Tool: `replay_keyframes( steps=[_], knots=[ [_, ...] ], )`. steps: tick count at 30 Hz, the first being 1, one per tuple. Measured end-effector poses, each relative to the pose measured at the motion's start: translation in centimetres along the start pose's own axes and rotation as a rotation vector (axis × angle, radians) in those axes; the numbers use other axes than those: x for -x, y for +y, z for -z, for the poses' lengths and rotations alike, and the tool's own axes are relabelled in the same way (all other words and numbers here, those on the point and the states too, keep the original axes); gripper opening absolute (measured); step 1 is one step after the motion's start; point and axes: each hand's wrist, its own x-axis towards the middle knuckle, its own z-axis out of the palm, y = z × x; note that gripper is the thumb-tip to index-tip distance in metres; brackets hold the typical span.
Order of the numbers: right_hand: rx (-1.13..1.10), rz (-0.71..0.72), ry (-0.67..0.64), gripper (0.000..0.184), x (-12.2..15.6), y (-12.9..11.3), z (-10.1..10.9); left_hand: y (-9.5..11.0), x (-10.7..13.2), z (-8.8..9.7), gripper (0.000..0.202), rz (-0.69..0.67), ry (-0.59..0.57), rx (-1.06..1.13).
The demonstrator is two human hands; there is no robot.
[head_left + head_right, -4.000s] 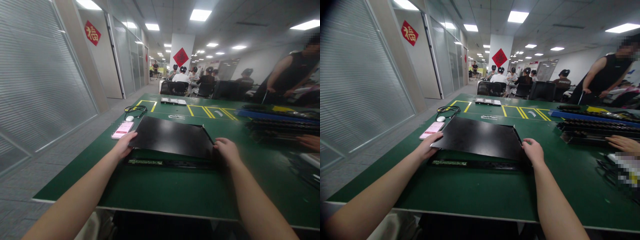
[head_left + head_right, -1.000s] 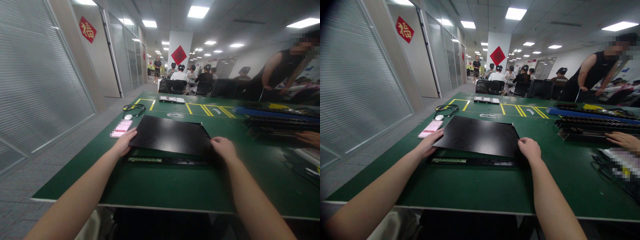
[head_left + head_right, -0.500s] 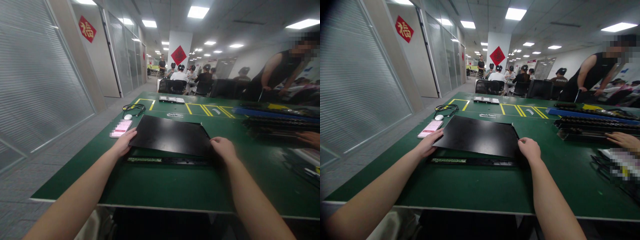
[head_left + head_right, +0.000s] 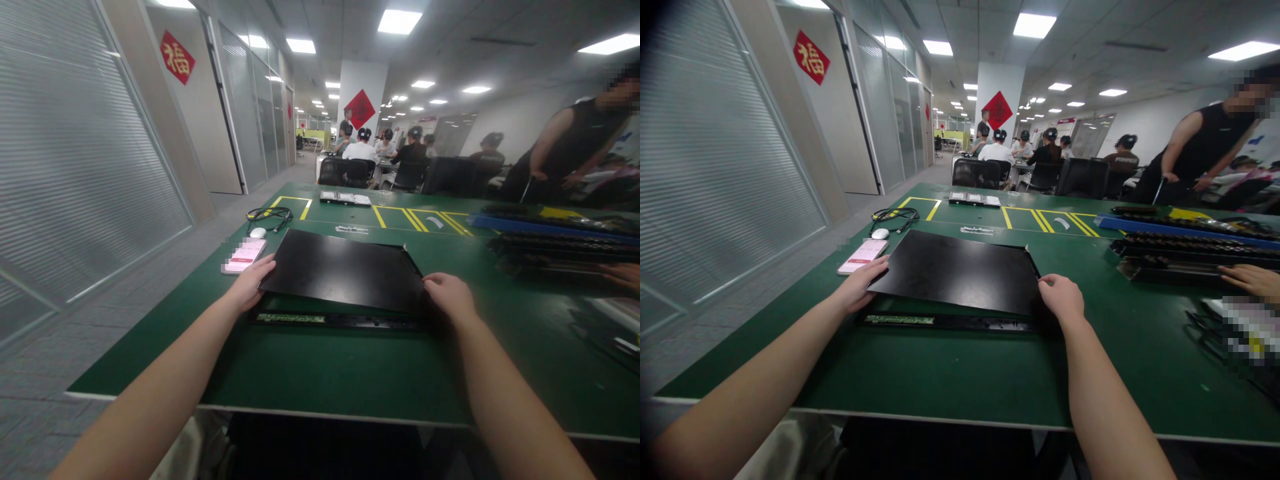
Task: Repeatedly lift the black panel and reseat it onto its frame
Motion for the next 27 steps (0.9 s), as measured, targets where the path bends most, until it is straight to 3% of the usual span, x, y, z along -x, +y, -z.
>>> replay_keyframes(
  steps=[13,27],
  knots=[
    [-0.194,-0.047,-0.029,0.046,-1.0,1.5,-0.9,0.0,-0.1,0.2,0.031,-0.019,0.004,-0.01],
    [0.005,0.006,0.002,0.039,0.2,-0.1,-0.1,-0.1,0.0,0.1,0.032,-0.003,-0.015,0.013]
  ],
)
